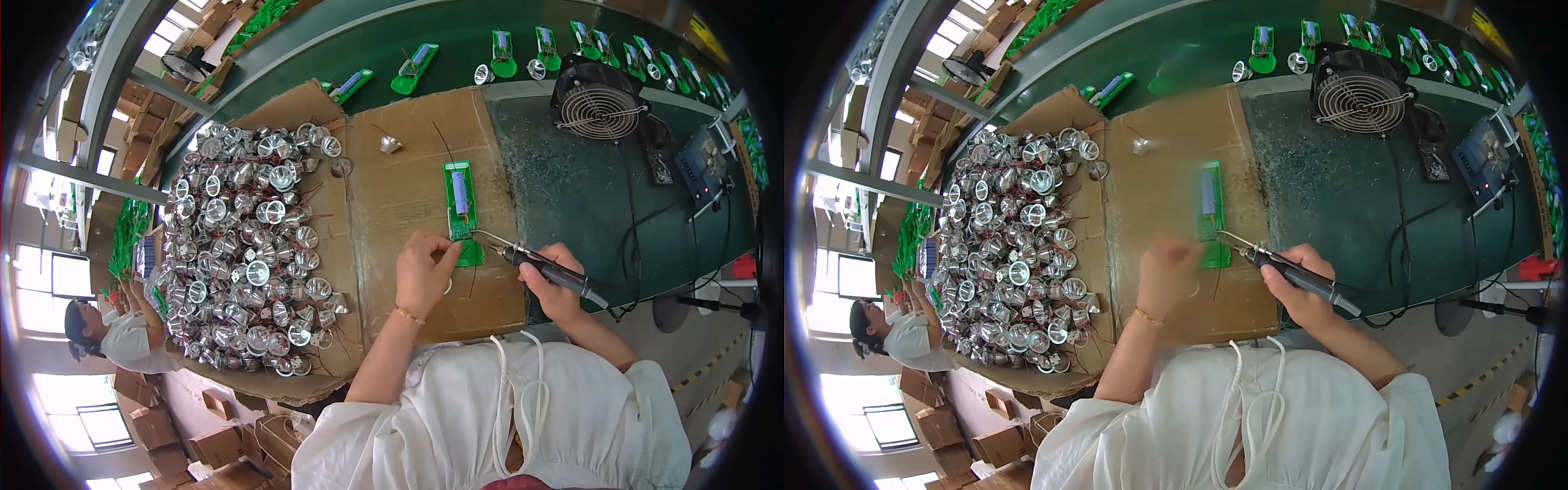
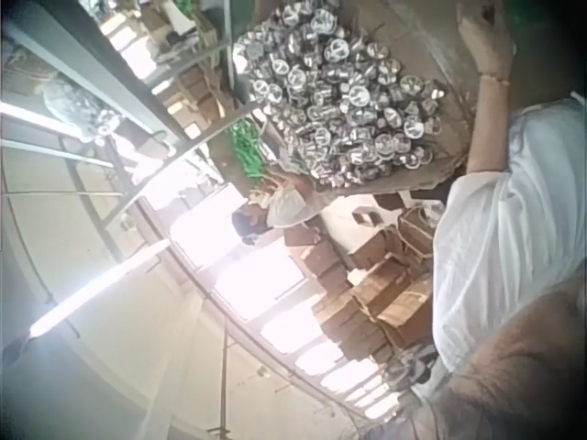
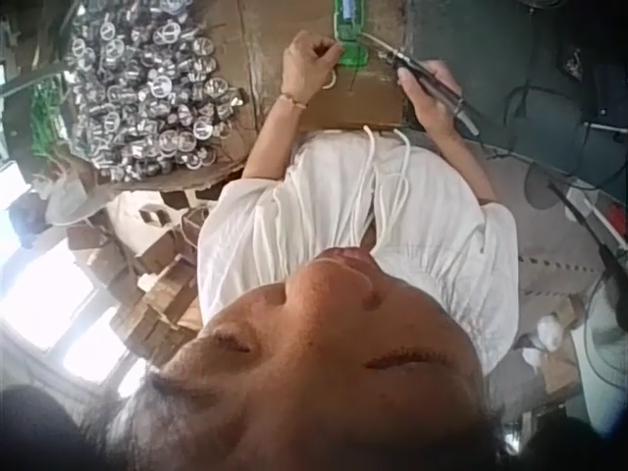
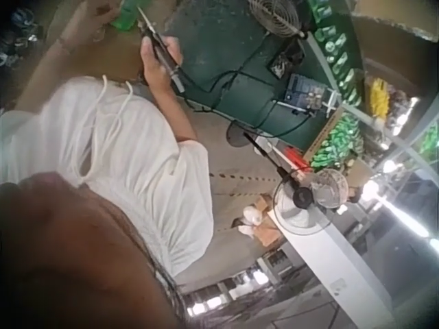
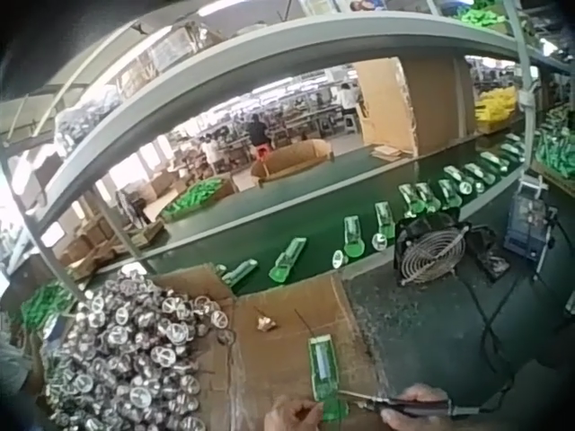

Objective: The recorder is soldering wires to circuit boards inside green plastic housings at a factory workstation.

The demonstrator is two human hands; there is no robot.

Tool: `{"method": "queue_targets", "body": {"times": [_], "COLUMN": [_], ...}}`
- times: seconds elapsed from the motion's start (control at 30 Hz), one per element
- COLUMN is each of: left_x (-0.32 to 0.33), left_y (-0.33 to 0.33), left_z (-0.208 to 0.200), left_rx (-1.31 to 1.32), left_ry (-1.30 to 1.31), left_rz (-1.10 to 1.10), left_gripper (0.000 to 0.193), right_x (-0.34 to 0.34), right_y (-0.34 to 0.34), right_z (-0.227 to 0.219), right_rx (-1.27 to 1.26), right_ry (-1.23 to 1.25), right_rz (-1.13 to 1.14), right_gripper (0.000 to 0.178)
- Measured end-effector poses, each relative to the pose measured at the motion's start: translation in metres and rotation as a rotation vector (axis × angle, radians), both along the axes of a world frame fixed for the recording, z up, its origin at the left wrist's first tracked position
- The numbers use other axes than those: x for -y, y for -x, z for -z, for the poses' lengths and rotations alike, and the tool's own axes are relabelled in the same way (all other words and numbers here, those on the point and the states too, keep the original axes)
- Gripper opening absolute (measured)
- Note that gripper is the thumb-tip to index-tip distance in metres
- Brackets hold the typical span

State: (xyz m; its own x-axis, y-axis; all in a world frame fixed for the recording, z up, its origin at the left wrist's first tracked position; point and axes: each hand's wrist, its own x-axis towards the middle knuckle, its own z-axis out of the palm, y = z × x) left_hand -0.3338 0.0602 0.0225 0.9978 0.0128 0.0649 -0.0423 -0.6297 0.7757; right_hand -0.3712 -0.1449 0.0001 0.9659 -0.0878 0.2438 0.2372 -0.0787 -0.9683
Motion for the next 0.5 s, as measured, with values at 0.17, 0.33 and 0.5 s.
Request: {"method": "queue_targets", "body": {"times": [0.17,0.33,0.5], "left_x": [0.0,0.003,0.002], "left_y": [-0.003,-0.004,-0.006], "left_z": [0.017,0.011,0.009], "left_rx": [0.033,0.045,-0.015], "left_ry": [-0.018,0.035,0.078], "left_rz": [0.01,-0.031,-0.039], "left_gripper": [0.015,0.015,0.016], "right_x": [-0.005,-0.007,-0.005], "right_y": [0.0,-0.002,0.001], "right_z": [-0.003,-0.007,-0.013], "right_rx": [-0.072,-0.116,-0.143], "right_ry": [-0.065,-0.119,-0.174], "right_rz": [0.0,-0.015,0.059], "right_gripper": [0.016,0.015,0.012]}}
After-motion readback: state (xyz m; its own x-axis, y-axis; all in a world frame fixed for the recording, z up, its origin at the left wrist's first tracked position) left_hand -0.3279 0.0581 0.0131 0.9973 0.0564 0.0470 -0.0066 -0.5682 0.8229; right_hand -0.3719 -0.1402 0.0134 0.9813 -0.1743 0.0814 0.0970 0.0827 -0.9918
